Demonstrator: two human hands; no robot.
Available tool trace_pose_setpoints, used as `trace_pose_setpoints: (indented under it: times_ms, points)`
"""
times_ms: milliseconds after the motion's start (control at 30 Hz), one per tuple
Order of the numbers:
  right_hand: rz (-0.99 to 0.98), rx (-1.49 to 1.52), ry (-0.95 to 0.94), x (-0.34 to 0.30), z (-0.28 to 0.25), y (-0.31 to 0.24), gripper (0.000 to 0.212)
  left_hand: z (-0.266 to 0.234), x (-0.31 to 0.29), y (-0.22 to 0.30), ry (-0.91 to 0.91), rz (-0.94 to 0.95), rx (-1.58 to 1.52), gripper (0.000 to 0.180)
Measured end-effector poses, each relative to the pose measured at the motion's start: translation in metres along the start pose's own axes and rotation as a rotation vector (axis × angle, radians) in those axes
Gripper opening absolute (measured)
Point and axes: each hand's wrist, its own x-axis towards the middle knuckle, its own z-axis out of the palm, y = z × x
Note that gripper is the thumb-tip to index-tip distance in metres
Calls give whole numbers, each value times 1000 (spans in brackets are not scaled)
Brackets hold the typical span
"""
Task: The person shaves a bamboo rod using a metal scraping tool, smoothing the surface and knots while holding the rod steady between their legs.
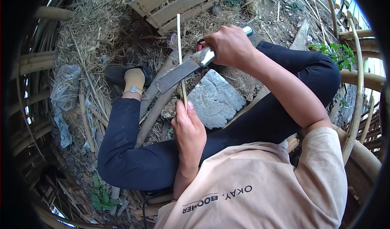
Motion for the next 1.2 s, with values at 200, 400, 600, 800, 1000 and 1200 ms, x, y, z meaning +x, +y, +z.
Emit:
trace_pose_setpoints:
  times_ms: [200, 400, 600, 800, 1000, 1200]
  points:
    - [-44, -20, 85, 2, 0, 0, 10, -1, 0, -3, 16, 44, 8, 20]
    - [458, -193, 172, 24, -27, 67, 29, -2, -9, -3, 34, 100, -27, 18]
    - [371, 235, 311, -1, -60, 54, 32, -1, -9, -1, -46, 40, -167, 16]
    - [107, 166, -80, -16, -29, 2, 18, -8, 1, 2, -29, -54, -142, 20]
    - [-39, 177, -121, -23, -19, -18, 16, -5, 3, 0, -7, -5, -146, 22]
    - [27, 112, -134, -24, -6, -17, 12, -1, 1, -1, -41, 27, -105, 19]
